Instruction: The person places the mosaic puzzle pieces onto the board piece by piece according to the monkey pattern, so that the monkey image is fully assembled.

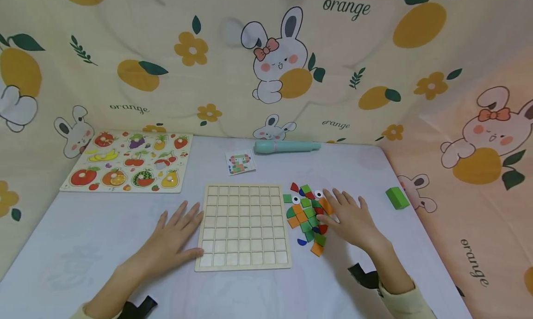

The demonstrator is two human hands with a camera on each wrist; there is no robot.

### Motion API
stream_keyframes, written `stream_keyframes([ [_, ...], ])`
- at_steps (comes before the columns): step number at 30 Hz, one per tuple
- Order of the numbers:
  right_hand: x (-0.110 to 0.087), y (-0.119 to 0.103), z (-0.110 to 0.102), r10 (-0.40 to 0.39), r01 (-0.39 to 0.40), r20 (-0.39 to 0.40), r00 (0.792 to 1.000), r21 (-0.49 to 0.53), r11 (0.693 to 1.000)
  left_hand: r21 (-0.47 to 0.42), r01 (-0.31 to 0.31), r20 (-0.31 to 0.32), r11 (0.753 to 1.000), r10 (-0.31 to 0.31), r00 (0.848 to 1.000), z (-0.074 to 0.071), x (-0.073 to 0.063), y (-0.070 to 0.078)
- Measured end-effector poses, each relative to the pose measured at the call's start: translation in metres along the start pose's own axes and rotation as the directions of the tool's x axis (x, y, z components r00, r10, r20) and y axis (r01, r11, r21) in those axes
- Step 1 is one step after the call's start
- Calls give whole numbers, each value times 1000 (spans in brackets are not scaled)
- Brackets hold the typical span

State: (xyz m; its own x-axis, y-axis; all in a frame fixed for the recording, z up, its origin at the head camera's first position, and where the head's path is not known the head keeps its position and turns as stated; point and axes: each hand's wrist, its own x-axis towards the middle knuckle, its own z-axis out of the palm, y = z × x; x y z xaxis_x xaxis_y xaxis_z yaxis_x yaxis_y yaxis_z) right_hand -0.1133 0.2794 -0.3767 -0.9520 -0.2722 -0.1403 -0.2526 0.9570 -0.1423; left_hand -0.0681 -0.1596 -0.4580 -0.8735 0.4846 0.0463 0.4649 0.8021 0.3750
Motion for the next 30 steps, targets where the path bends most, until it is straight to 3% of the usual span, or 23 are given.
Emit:
stream_keyframes([
  [8,5,13,9,-12,11,21,1000,42,999,-24,-47,15,999,47,999,13,-1,-6],
  [12,11,25,13,-31,30,6,999,125,992,-27,-62,-3,998,62,998,17,-2,-10],
  [18,28,46,22,-16,13,8,1000,290,957,-43,-52,6,998,52,999,20,-3,-14],
  [24,43,48,32,-87,69,21,996,426,902,-43,-32,32,999,33,999,22,-3,-15],
  [27,45,43,36,-141,110,36,989,446,888,-41,-29,37,999,31,999,21,-3,-15],
  [30,46,40,41,-171,137,41,984,426,894,-46,-29,43,999,31,999,20,-3,-15],
])
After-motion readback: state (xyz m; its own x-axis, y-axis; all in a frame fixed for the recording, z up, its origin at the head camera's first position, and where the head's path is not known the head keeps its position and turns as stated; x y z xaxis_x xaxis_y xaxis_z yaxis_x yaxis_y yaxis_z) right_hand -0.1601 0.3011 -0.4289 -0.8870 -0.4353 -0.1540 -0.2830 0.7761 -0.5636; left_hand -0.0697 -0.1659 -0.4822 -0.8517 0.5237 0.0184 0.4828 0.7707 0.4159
